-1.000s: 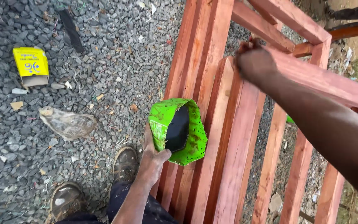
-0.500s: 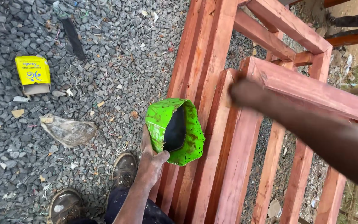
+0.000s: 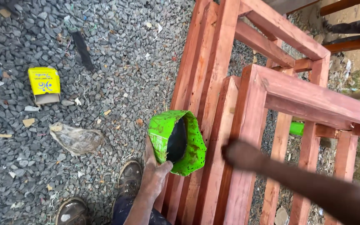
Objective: The person applies a reddish-brown stain to a wooden frame using a cloth. They dip the cloth into a green container filled with the stain and wipe it onto the wood surfaces. The person moves around the frame to cover different sections.
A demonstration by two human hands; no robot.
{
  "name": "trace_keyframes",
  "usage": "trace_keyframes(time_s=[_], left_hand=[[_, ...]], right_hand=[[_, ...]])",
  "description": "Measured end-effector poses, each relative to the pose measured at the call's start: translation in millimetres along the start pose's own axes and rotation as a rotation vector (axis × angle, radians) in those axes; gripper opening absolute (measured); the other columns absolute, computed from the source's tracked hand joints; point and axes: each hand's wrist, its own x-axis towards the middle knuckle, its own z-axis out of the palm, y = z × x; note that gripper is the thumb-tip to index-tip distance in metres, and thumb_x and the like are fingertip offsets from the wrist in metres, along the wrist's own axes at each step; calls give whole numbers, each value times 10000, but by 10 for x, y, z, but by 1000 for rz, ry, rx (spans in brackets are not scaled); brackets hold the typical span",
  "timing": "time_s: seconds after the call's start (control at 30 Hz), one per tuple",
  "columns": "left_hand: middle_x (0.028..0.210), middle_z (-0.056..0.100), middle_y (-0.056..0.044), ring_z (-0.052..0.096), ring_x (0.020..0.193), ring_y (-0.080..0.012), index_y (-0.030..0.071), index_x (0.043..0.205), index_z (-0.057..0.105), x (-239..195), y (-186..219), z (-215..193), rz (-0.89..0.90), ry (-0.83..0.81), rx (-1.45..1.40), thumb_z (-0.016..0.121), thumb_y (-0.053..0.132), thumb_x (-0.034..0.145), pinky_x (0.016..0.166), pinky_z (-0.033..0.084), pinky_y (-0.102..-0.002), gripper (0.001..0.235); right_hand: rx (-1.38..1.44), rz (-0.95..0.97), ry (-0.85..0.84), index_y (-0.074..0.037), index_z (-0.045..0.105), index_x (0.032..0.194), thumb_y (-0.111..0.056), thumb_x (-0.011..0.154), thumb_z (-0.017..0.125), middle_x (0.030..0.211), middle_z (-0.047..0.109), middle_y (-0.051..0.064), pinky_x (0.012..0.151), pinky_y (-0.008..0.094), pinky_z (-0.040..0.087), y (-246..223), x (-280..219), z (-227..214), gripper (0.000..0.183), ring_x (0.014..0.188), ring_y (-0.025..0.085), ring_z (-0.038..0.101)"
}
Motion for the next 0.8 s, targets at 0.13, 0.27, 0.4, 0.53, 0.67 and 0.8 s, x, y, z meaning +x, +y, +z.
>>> trace_keyframes(time_s=[0.13,0.27,0.4,0.53,0.67,0.8], left_hand=[[1712,-65,-86,76,1547,-237,179,1640,-59,29,-160,43,-152,-53,-163,584,140,627,1228,224,-466,1201],[1726,-159,-37,20,1579,-261,161,1616,-121,-62,-85,94,-174,-105,-378,551,81,622,1231,192,-533,1203],[1713,2,-88,115,1558,-214,71,1630,-26,-15,-373,52,-63,-46,-251,565,64,640,1242,183,-389,1152],[1686,59,-109,169,1534,-234,78,1637,-1,-105,-378,-1,5,-74,-296,559,87,657,1217,241,-414,1129],[1691,14,-89,169,1529,-223,133,1642,-24,-143,-309,-31,-91,-36,-280,532,17,666,1188,309,-416,1130],[1697,68,-72,249,1484,-220,120,1642,-32,-191,-366,-31,-72,-58,-373,539,-17,663,1131,356,-365,1141]], right_hand=[[-98,-405,135,-117,749,687,-138,813,649,775,745,89,1221,497,289,-508,-215,319,162,717,245,733],[-146,-141,303,-80,609,708,-62,755,648,567,652,83,956,489,552,734,423,137,64,487,310,651],[-332,243,335,63,593,917,32,753,531,684,700,158,391,459,524,1519,813,-1021,178,526,302,672],[-176,441,59,-17,697,995,26,898,563,919,760,150,665,513,632,979,505,-1280,171,831,358,746],[-275,-116,372,-54,594,665,-56,853,518,520,622,102,1213,521,363,270,118,-272,202,494,299,632],[-20,-248,181,23,688,955,-257,1063,509,839,740,190,1155,512,397,-874,-623,176,349,836,345,720]])
